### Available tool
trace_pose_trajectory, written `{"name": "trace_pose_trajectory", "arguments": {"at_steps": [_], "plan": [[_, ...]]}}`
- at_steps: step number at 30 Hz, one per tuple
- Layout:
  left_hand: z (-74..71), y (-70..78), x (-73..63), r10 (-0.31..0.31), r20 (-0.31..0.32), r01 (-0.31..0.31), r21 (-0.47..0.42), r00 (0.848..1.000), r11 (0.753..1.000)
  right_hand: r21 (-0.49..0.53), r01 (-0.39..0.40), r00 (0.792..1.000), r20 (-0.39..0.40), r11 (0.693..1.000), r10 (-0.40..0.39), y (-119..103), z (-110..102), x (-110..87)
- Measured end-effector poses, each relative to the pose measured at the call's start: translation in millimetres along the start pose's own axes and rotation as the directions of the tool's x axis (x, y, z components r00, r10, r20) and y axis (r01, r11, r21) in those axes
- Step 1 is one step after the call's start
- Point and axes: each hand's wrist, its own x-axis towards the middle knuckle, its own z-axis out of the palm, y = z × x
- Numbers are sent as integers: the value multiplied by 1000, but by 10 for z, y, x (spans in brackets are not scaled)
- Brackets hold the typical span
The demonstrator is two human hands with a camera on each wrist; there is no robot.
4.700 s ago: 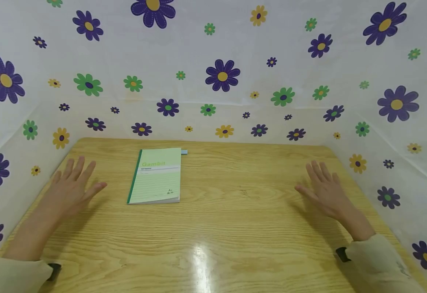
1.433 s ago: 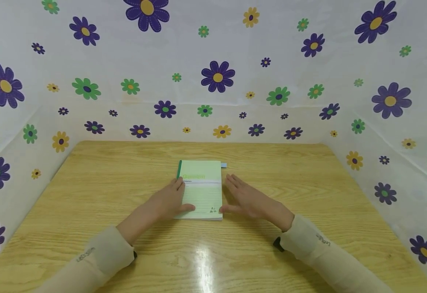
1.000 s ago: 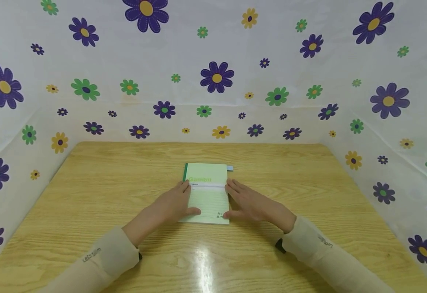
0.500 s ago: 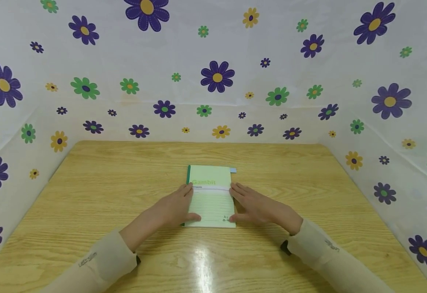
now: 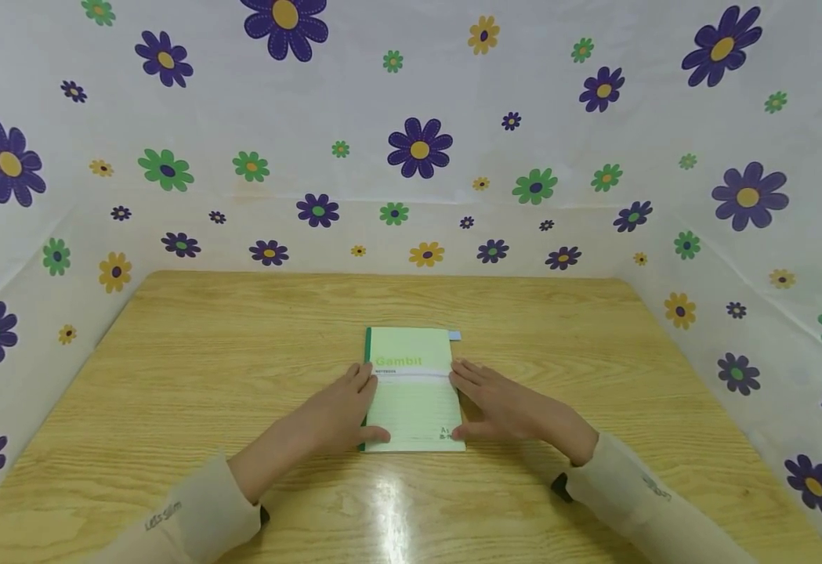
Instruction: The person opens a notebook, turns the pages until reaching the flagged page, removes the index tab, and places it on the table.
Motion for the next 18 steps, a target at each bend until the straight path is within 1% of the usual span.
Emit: {"name": "trace_pose_trajectory", "arguments": {"at_steps": [3, 8, 11, 15, 18], "plan": [[7, 35, -28, 4, 2, -4, 7, 1000, 1000, -10, 17, 1000, -4, 1000, -17, 4, 3, -39], [10, 101, -60, 11, 11, -11, 16, 1000, 1000, 2, 38, 999, -11, 999, -38, -10, 3, -102], [20, 137, -76, 4, 9, -4, 25, 1000, 1000, 7, 45, 999, -19, 999, -45, -23, 3, -131], [31, 176, -103, -8, 15, 7, 22, 1000, 1000, 1, 41, 999, -17, 999, -41, -38, 11, -173], [25, 194, -131, -4, 22, 4, 19, 1000, 1000, -1, 37, 999, -14, 999, -37, -41, 19, -198]]}}
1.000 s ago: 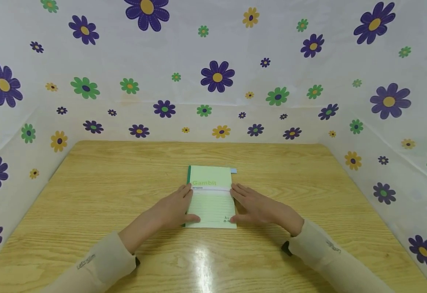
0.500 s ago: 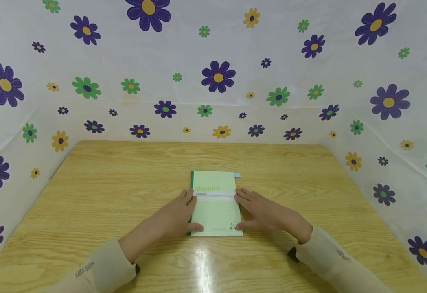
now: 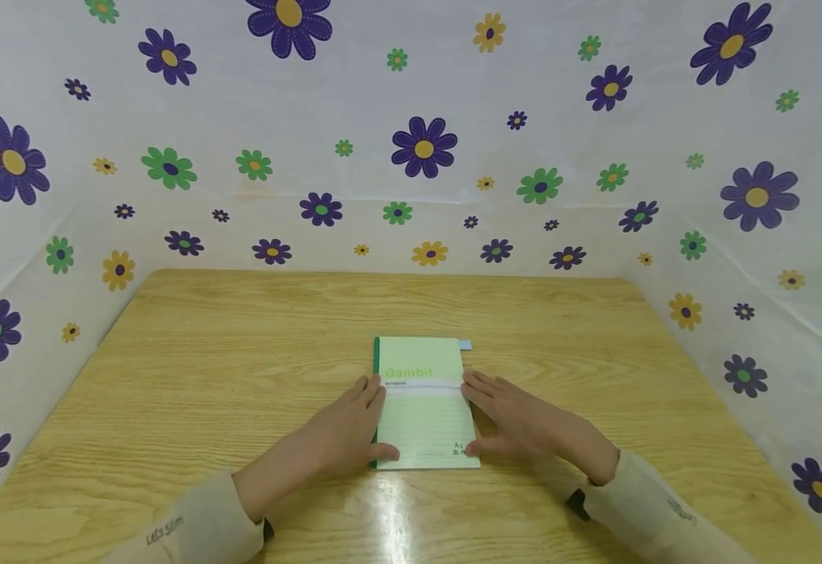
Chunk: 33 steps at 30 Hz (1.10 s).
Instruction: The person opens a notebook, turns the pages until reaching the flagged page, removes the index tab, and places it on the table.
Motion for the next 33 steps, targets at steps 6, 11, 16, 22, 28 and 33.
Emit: {"name": "trace_pose_trajectory", "arguments": {"at_steps": [6, 11, 16, 22, 28, 33], "plan": [[6, 15, -35, 11, 13, -11, 2, 1000, 1000, 12, -9, 1000, 0, 1000, 9, 22, 35, -54], [6, 21, -52, 5, 21, -4, -37, 1000, 999, 32, -11, 1000, -10, 999, 11, 17, 47, -76], [7, 30, -62, 1, 27, 1, -61, 1000, 998, 66, -28, 1000, -12, 997, 29, -9, 48, -85], [20, 27, -61, 3, 22, -2, -68, 1000, 998, 156, -73, 997, -22, 985, 77, -38, 40, -91], [19, 23, -61, 12, 20, -11, -53, 1000, 999, 179, -72, 996, -32, 981, 79, -36, 55, -93], [5, 46, -78, 17, 27, -15, -69, 999, 997, 175, -67, 997, -18, 982, 72, -24, 71, -103]]}}
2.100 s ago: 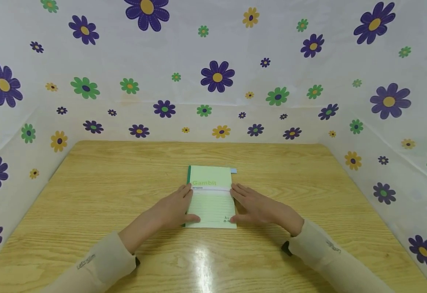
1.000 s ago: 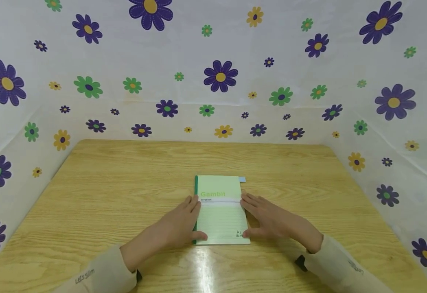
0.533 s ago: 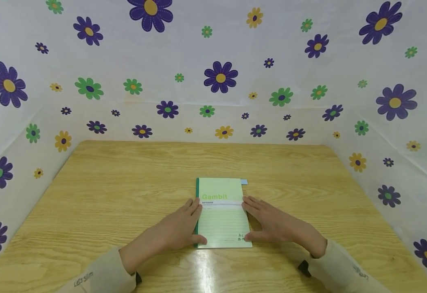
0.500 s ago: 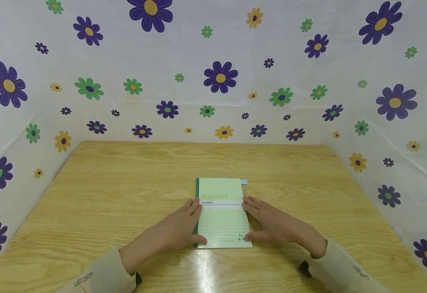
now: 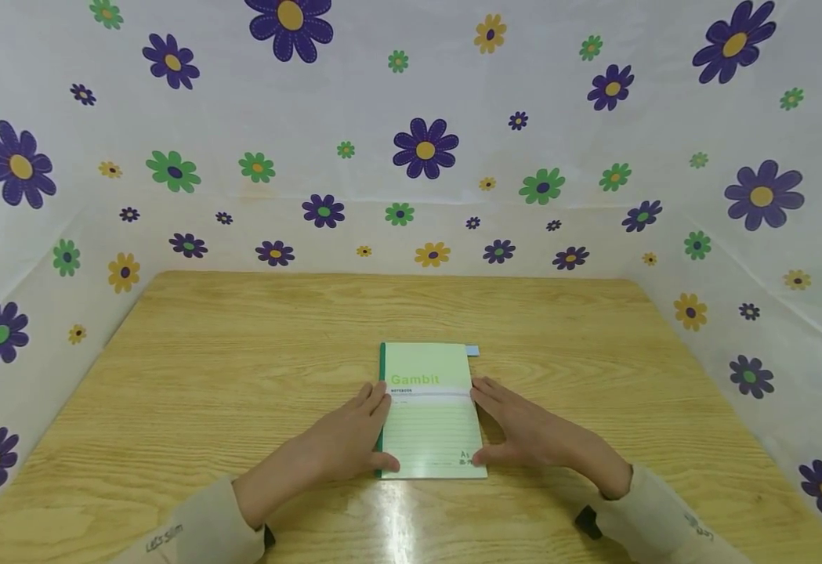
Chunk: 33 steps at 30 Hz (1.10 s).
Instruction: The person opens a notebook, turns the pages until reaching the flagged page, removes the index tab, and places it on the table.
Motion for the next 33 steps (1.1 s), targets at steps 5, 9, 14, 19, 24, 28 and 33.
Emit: {"name": "trace_pose_trajectory", "arguments": {"at_steps": [5, 9, 14, 19, 24, 28, 33], "plan": [[6, 23, -21, 5, 14, -6, 13, 1000, 1000, 14, -10, 1000, 17, 1000, 10, -2, 5, -14], [35, 25, -18, 10, 16, -11, 37, 1000, 999, 18, -17, 1000, 13, 1000, 16, -11, 21, -40], [43, 34, -22, 9, 12, -10, 45, 1000, 999, 31, -9, 1000, 9, 999, 8, -42, 21, -68], [45, 55, -30, 7, 5, -7, 41, 1000, 999, 44, -24, 1000, 1, 999, 24, -67, 21, -78], [47, 70, -42, 4, 1, -4, 35, 1000, 999, 47, -36, 999, -9, 998, 37, -77, 32, -80], [49, 75, -48, 4, 2, -4, 23, 1000, 1000, 57, -41, 999, -14, 998, 42, -74, 41, -77], [51, 75, -45, 0, 3, 0, 23, 1000, 1000, 76, -33, 999, -16, 997, 34, -70, 38, -80]]}}
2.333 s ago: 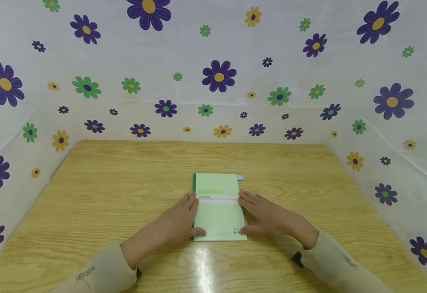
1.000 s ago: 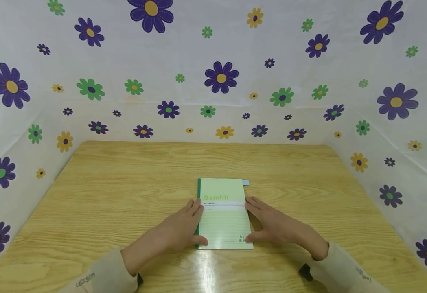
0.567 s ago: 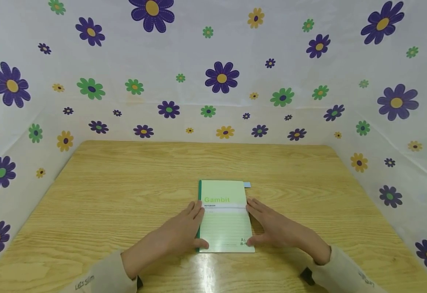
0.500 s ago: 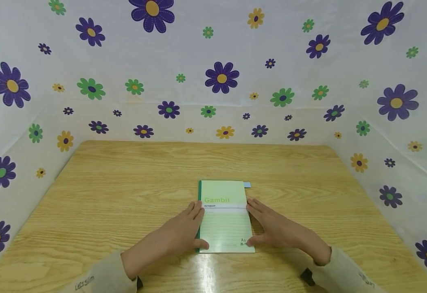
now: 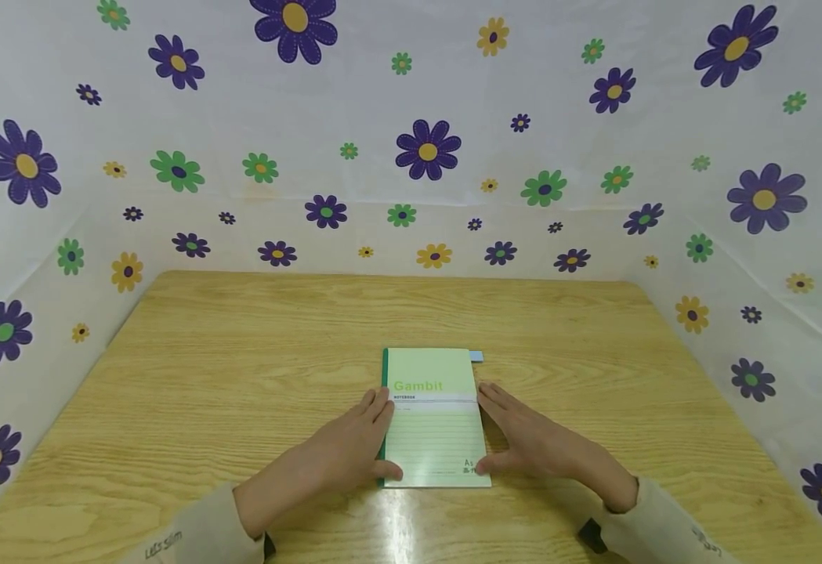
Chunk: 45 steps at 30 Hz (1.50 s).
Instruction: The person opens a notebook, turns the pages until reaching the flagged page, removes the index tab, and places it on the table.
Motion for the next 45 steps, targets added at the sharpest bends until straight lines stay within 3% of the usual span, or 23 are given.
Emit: {"name": "trace_pose_trajectory", "arguments": {"at_steps": [8, 15, 18, 23, 25, 28, 31, 34, 40, 45], "plan": [[4, -3, 11, -4, -2, 4, -3, 1000, 1000, 100, 22, 999, -48, 995, -17, 9, -9, -33], [12, -19, 24, -8, -5, 8, -15, 1000, 1000, 210, 99, 977, -208, 973, -54, -35, -10, 10], [18, -23, 25, -3, -1, 3, -9, 1000, 1000, 324, 121, 971, -234, 938, -44, -65, -30, 20], [16, -36, 27, 3, 6, -3, -18, 1000, 1000, 535, 110, 977, -215, 837, 9, -122, -58, 13], [17, -53, 32, -4, 15, 5, -47, 1000, 999, 577, 104, 976, -214, 810, 28, -150, -66, 16], [18, -94, 45, -16, 19, 17, -101, 1000, 995, 601, 84, 975, -216, 795, 60, -202, -80, 15], [19, -130, 70, -10, -27, 6, -127, 1000, 992, 604, 73, 972, -222, 794, 80, -253, -92, 9], [6, -129, 100, -2, -117, -13, -123, 993, 992, 611, 73, 968, -233, 789, 91, -303, -103, 10], [-79, -44, 174, -8, -262, -35, -156, 965, 987, 665, 121, 960, -267, 737, 83, -376, -108, 48], [-221, 46, 213, 12, -320, -96, -248, 947, 964, 692, 163, 953, -296, 703, 70, -442, -118, 89]]}}
